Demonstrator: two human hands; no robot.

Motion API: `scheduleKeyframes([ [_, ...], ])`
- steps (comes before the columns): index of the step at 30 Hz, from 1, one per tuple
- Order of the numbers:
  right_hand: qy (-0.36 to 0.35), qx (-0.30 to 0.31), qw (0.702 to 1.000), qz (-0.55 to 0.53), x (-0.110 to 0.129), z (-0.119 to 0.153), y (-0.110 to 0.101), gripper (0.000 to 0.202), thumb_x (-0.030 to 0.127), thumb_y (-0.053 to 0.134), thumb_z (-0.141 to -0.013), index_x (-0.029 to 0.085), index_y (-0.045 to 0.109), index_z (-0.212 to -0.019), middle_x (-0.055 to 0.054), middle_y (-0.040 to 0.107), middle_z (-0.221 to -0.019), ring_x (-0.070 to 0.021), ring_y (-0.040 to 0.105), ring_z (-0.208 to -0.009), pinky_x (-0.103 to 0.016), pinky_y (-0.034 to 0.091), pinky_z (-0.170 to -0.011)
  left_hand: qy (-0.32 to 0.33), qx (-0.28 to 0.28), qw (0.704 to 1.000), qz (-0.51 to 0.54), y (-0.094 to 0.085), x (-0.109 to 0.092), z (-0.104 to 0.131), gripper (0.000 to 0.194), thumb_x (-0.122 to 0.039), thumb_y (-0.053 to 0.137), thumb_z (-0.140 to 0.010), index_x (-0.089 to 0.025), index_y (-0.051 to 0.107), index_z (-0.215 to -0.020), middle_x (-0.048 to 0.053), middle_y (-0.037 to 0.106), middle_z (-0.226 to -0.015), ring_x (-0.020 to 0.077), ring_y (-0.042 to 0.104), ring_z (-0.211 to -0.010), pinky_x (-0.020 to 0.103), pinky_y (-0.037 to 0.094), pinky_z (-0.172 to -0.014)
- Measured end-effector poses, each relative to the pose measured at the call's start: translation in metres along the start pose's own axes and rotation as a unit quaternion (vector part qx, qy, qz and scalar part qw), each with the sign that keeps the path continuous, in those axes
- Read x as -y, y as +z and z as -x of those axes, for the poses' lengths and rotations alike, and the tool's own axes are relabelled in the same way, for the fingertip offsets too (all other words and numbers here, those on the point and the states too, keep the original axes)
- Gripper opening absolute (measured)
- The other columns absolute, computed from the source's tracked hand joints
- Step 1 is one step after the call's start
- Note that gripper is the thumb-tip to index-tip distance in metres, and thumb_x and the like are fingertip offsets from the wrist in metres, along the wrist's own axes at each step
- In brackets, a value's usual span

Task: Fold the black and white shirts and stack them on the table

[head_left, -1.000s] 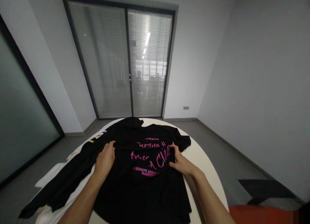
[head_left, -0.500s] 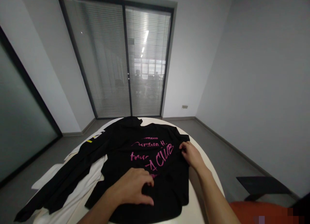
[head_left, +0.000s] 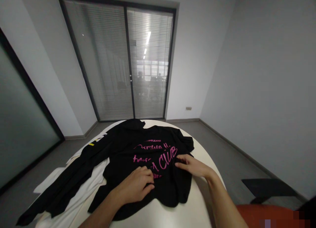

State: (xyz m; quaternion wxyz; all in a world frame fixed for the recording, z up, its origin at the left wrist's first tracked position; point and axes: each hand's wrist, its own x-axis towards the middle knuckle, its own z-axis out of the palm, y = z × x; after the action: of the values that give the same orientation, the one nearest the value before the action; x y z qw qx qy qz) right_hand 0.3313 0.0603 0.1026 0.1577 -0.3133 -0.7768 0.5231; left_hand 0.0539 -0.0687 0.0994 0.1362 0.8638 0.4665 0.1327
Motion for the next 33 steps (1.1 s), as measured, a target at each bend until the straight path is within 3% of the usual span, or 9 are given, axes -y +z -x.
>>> scheduleKeyframes([
  [4, 0.006, -0.097, 0.991, -0.097, 0.002, 0.018, -0.024, 0.034, 0.05, 0.063, -0.083, 0.018, 0.066, -0.09, -0.002, 0.067, -0.085, -0.0192, 0.06, -0.081, -0.03, 0.048, -0.076, 0.032, 0.028, 0.998, 0.039, -0.002, -0.013, 0.001, 0.015, -0.027, 0.055, -0.093, -0.022, 0.068, -0.087, 0.001, 0.068, -0.094, 0.017, 0.062, -0.093, 0.029, 0.043, -0.087],
  [7, 0.031, -0.21, 0.974, -0.08, -0.008, 0.028, -0.04, 0.035, 0.053, 0.062, -0.08, 0.018, 0.064, -0.077, -0.001, 0.064, -0.073, -0.0173, 0.057, -0.069, -0.026, 0.044, -0.066, 0.03, 0.061, 0.995, 0.069, -0.003, -0.028, 0.003, 0.016, -0.029, 0.06, -0.088, -0.024, 0.068, -0.1, 0.001, 0.07, -0.098, 0.0179, 0.065, -0.094, 0.028, 0.046, -0.087],
  [10, 0.068, -0.326, 0.942, -0.049, -0.025, 0.027, -0.049, 0.042, 0.059, 0.059, -0.08, 0.018, 0.063, -0.072, -0.002, 0.064, -0.065, -0.0179, 0.057, -0.063, -0.026, 0.042, -0.06, -0.003, 0.054, 0.996, 0.073, -0.005, -0.044, 0.006, 0.051, -0.041, 0.073, -0.074, -0.025, 0.06, -0.121, 0.003, 0.068, -0.116, 0.0244, 0.063, -0.106, 0.035, 0.045, -0.096],
  [13, 0.087, -0.36, 0.928, -0.03, -0.042, 0.018, -0.052, 0.048, 0.063, 0.058, -0.078, 0.016, 0.066, -0.076, -0.002, 0.067, -0.066, -0.0204, 0.061, -0.066, -0.028, 0.045, -0.063, -0.018, 0.063, 0.995, 0.076, -0.004, -0.054, 0.008, 0.076, -0.054, 0.077, -0.067, -0.023, 0.052, -0.131, 0.007, 0.061, -0.132, 0.0292, 0.058, -0.116, 0.041, 0.042, -0.104],
  [15, 0.083, -0.365, 0.927, -0.031, -0.051, 0.012, -0.053, 0.052, 0.065, 0.057, -0.079, 0.015, 0.07, -0.085, -0.003, 0.07, -0.072, -0.0225, 0.064, -0.072, -0.03, 0.048, -0.068, -0.03, 0.073, 0.995, 0.055, 0.0, -0.057, 0.007, 0.08, -0.053, 0.078, -0.066, -0.021, 0.05, -0.134, 0.01, 0.056, -0.137, 0.0315, 0.055, -0.12, 0.043, 0.04, -0.106],
  [19, 0.054, -0.378, 0.924, 0.009, -0.064, 0.007, -0.055, 0.058, 0.068, 0.054, -0.081, 0.015, 0.074, -0.095, -0.006, 0.074, -0.086, -0.0262, 0.066, -0.087, -0.033, 0.048, -0.08, -0.082, 0.078, 0.993, -0.031, 0.004, -0.055, 0.001, 0.044, -0.022, 0.058, -0.083, -0.022, 0.054, -0.127, 0.01, 0.059, -0.129, 0.0281, 0.059, -0.114, 0.04, 0.047, -0.095],
  [21, 0.043, -0.405, 0.912, 0.042, -0.067, 0.006, -0.057, 0.06, 0.069, 0.052, -0.082, 0.015, 0.074, -0.097, -0.008, 0.075, -0.092, -0.0271, 0.066, -0.092, -0.034, 0.047, -0.084, -0.098, 0.068, 0.991, -0.056, 0.0, -0.052, -0.001, 0.041, -0.012, 0.048, -0.085, -0.023, 0.056, -0.123, 0.008, 0.062, -0.124, 0.0258, 0.062, -0.11, 0.037, 0.049, -0.09],
  [28, -0.002, -0.539, 0.838, 0.084, -0.057, 0.01, -0.059, 0.062, 0.07, 0.044, -0.085, 0.014, 0.07, -0.092, -0.011, 0.071, -0.089, -0.0248, 0.062, -0.084, -0.033, 0.044, -0.077, -0.143, 0.042, 0.987, -0.055, -0.03, -0.039, 0.009, 0.026, -0.03, 0.048, -0.093, -0.024, 0.062, -0.114, 0.006, 0.072, -0.095, 0.0269, 0.069, -0.088, 0.036, 0.05, -0.078],
  [33, -0.009, -0.557, 0.825, 0.096, -0.054, 0.011, -0.058, 0.059, 0.072, 0.044, -0.085, 0.016, 0.064, -0.081, -0.005, 0.063, -0.073, -0.0192, 0.055, -0.069, -0.029, 0.04, -0.066, -0.103, 0.009, 0.994, 0.024, -0.031, -0.028, 0.009, 0.022, -0.028, 0.046, -0.095, -0.025, 0.066, -0.101, 0.002, 0.072, -0.102, 0.0204, 0.068, -0.096, 0.028, 0.048, -0.083],
])
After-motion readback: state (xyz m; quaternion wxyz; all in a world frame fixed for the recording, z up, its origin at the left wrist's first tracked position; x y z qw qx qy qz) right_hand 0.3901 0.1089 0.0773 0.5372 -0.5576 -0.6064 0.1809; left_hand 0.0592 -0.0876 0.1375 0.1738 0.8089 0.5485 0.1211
